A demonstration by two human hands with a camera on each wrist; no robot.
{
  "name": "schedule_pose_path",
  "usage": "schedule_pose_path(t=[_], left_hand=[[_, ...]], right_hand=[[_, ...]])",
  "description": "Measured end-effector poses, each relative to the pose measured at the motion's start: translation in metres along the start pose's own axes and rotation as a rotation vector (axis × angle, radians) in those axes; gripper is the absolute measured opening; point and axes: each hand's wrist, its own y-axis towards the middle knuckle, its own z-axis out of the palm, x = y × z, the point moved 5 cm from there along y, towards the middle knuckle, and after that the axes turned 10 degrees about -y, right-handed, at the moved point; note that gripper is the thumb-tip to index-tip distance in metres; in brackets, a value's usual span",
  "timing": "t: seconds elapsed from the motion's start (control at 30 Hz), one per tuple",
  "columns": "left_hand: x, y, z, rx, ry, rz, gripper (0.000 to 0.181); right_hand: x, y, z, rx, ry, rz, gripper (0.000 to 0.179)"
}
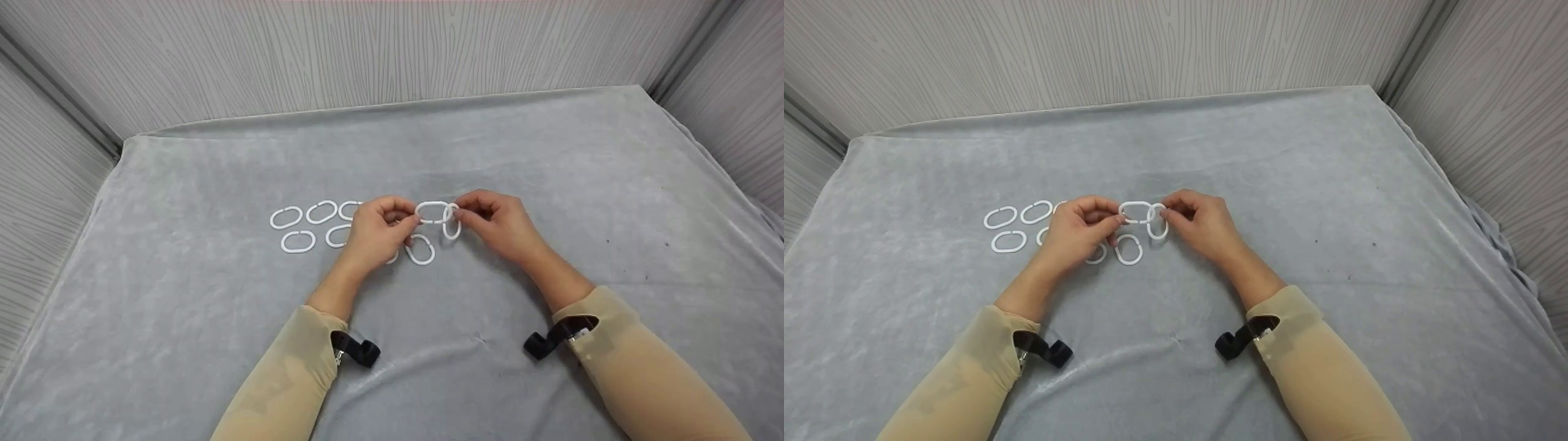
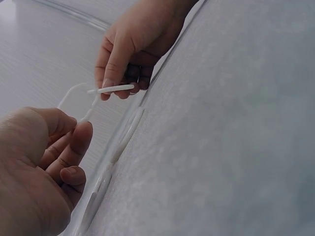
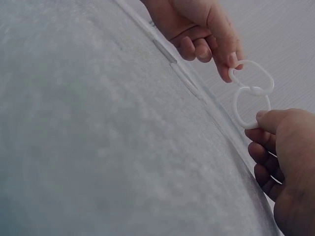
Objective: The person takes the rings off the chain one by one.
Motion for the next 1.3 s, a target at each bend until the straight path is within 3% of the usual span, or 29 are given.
schedule_pose_path(t=[0.4, 1.3], left_hand=[[0.0022, 0.0006, 0.0021, 0.051, 0.003, -0.021, 0.010], [0.0031, -0.0007, 0.0037, 0.068, -0.025, -0.059, 0.010]], right_hand=[[0.0015, 0.0002, -0.0003, -0.019, -0.013, -0.011, 0.009], [0.0019, -0.0003, 0.0007, 0.032, -0.007, -0.007, 0.014]])
